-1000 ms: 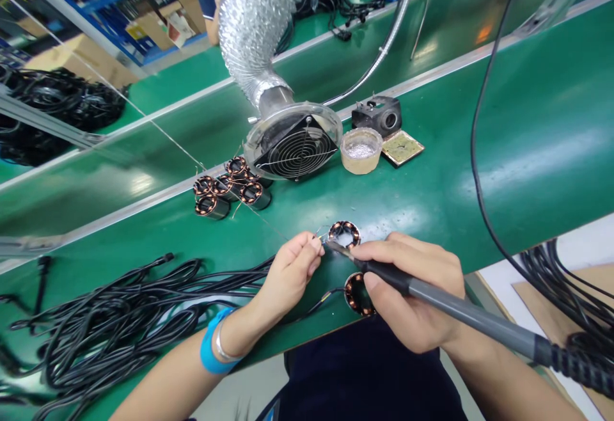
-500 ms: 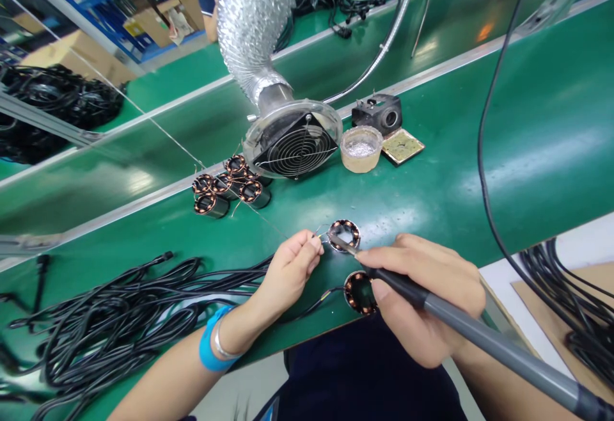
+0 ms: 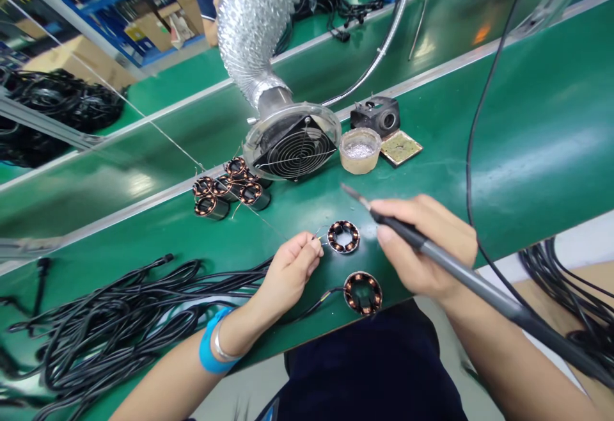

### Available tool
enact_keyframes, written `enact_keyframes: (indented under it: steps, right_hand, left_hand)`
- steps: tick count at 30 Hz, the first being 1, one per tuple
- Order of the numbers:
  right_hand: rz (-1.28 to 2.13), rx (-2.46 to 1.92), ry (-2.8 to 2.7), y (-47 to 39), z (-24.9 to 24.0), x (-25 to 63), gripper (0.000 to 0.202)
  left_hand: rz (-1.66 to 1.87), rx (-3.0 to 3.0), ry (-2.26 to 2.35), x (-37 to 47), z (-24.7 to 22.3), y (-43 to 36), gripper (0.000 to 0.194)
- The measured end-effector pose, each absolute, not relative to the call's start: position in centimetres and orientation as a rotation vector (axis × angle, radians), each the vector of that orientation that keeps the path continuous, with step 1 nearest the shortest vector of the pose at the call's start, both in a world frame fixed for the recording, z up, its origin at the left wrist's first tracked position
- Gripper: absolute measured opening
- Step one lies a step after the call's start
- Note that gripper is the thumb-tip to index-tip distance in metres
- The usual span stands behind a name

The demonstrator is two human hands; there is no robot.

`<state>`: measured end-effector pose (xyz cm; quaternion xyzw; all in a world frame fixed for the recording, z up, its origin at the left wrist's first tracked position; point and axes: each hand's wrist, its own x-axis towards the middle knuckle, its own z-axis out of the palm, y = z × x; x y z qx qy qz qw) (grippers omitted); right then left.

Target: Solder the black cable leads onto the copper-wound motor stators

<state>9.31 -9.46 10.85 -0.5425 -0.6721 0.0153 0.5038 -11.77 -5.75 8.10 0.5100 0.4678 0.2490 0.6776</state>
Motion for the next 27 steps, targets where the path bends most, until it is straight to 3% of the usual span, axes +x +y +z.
enact_keyframes:
  steps: [4,8,14,21,27]
  right_hand:
    - [-0.151,-1.391,-1.717,-4.9,8.1,12.2,0.035]
    - [-0.019,-1.482,-1.769,-3.4,6.4,13.3,0.033]
    - [0.209,-1.290,-1.758,-7.0,7.8,9.5,0.015]
    - [0.316,-1.064,-1.910,-7.5,7.7,6.4,0.020]
    - [0.324,-1.028,-1.908,-7.5,7.5,6.4,0.019]
  left_hand:
    - [0.565,1.120,1.040,-11.7,8.2,-5.8,0.036]
    - [0.570,1.099,1.028,-11.7,8.3,-5.8,0.035]
    - [0.554,1.078,0.986,-11.9,8.2,-5.8,0.033]
    - [0.496,1.058,0.920,-12.5,8.8,-4.8,0.033]
    - [0.509,1.250,0.939,-13.0,9.4,-3.5,0.021]
